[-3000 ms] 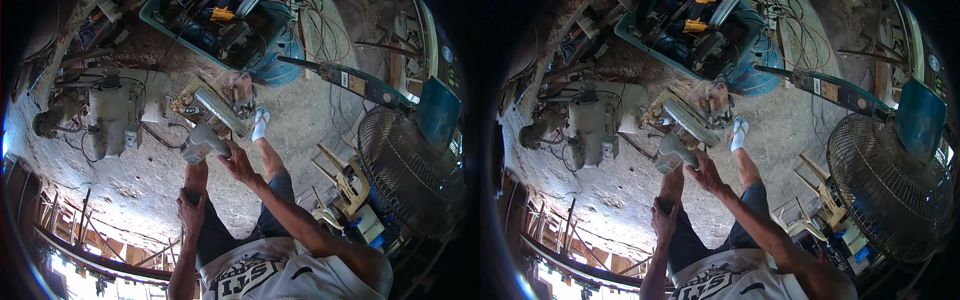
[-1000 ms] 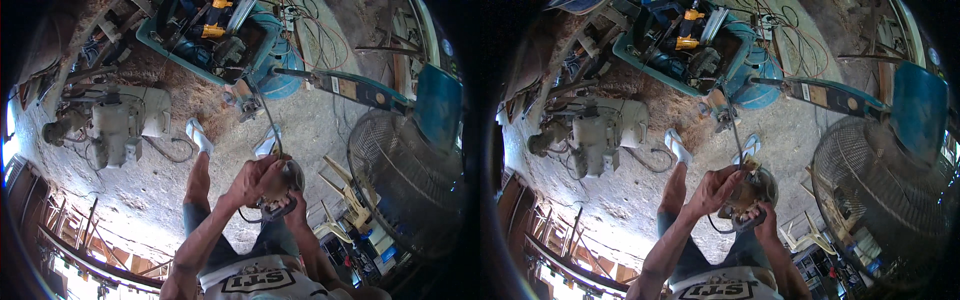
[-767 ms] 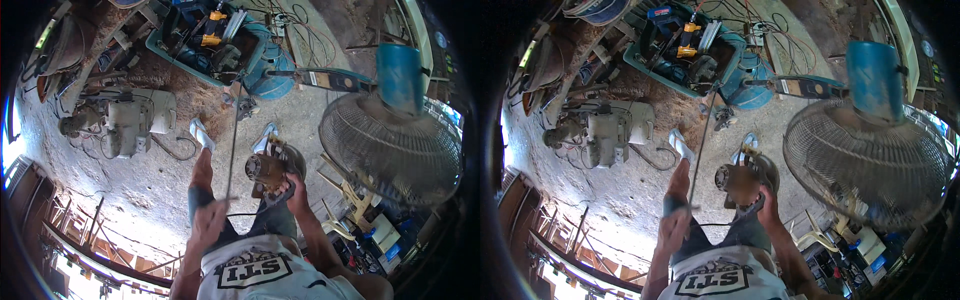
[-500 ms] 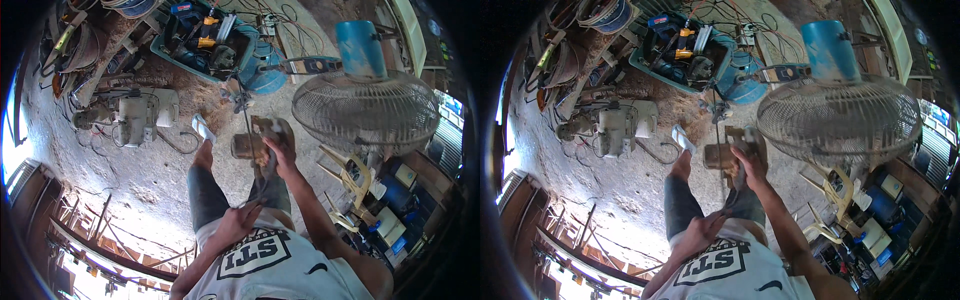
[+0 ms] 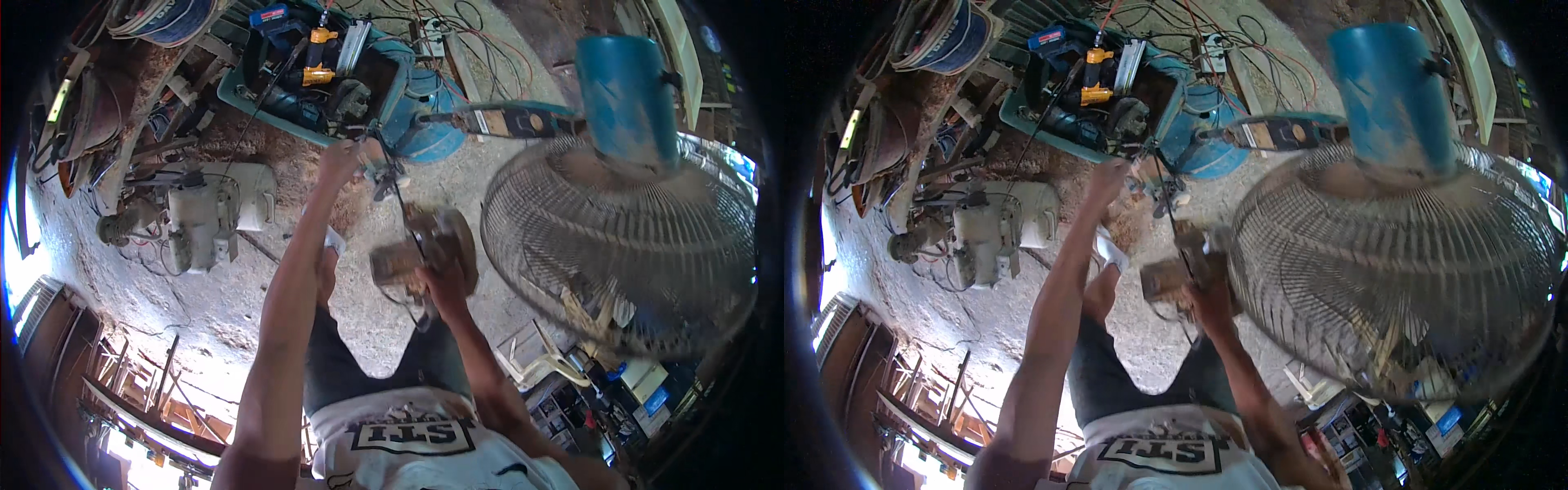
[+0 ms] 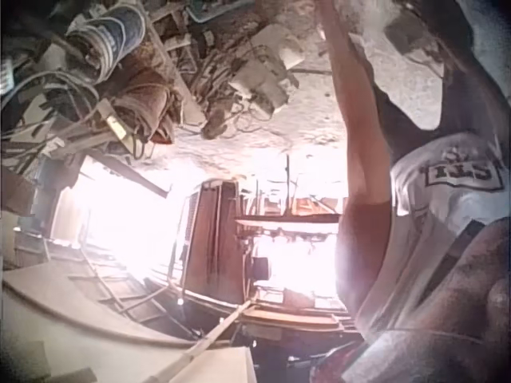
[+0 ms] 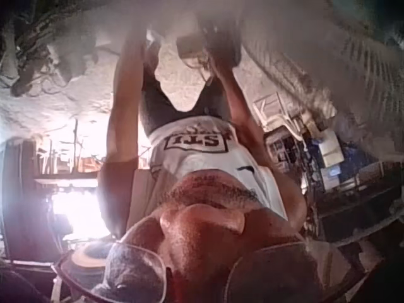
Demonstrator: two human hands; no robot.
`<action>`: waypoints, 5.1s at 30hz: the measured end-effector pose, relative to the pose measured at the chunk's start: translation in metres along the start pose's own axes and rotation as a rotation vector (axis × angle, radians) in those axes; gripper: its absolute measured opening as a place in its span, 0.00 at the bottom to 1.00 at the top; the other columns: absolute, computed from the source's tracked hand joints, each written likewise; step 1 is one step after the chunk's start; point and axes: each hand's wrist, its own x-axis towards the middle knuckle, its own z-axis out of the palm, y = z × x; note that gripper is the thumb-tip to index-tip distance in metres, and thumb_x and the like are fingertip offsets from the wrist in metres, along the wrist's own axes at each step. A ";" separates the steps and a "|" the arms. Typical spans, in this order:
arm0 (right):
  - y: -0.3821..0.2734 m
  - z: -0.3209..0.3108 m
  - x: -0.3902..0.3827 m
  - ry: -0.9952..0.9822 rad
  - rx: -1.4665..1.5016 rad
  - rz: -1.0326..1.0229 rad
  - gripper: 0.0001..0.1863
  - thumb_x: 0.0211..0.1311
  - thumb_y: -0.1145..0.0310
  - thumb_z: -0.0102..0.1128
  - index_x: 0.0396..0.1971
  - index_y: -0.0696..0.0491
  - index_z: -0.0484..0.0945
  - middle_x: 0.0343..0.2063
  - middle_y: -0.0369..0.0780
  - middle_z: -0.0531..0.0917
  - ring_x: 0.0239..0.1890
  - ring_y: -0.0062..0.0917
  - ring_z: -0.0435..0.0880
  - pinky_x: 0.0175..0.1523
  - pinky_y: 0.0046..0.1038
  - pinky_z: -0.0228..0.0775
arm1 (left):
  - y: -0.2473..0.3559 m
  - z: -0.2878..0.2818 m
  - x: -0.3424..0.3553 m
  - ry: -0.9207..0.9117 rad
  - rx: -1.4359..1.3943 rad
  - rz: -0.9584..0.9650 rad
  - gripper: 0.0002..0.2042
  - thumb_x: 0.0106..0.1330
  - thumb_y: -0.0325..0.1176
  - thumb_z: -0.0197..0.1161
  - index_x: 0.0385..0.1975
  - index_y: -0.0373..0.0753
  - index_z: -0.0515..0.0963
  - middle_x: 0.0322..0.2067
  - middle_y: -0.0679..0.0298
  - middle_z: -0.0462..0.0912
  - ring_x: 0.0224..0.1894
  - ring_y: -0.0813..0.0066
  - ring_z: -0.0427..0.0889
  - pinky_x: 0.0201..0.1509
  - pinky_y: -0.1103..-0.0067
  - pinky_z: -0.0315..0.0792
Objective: Measuring a piece of wood with a tape measure and preparing to cut it with a circular saw.
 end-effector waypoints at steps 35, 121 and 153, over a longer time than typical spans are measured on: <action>0.009 -0.015 0.090 0.068 0.266 0.232 0.12 0.64 0.71 0.76 0.24 0.51 0.80 0.19 0.30 0.77 0.20 0.17 0.74 0.28 0.25 0.64 | 0.012 0.154 0.218 -0.094 -0.103 0.027 0.20 0.68 0.52 0.63 0.42 0.42 0.90 0.43 0.45 0.90 0.48 0.41 0.89 0.51 0.55 0.81; -0.035 -0.159 -0.120 -0.184 -0.474 -0.079 0.19 0.71 0.60 0.72 0.53 0.58 0.84 0.40 0.40 0.89 0.44 0.24 0.86 0.51 0.34 0.76 | 0.130 -0.075 -0.231 0.179 -1.180 -0.246 0.21 0.85 0.44 0.54 0.65 0.35 0.77 0.23 0.74 0.70 0.16 0.87 0.66 0.17 0.81 0.63; -0.056 -0.132 -0.245 -0.577 -0.529 -0.459 0.14 0.69 0.57 0.74 0.36 0.53 0.86 0.19 0.27 0.74 0.17 0.10 0.69 0.22 0.22 0.59 | 0.030 -0.182 -1.120 1.518 -0.871 0.131 0.18 0.81 0.36 0.57 0.66 0.37 0.73 0.37 0.69 0.75 0.35 0.78 0.78 0.45 0.74 0.82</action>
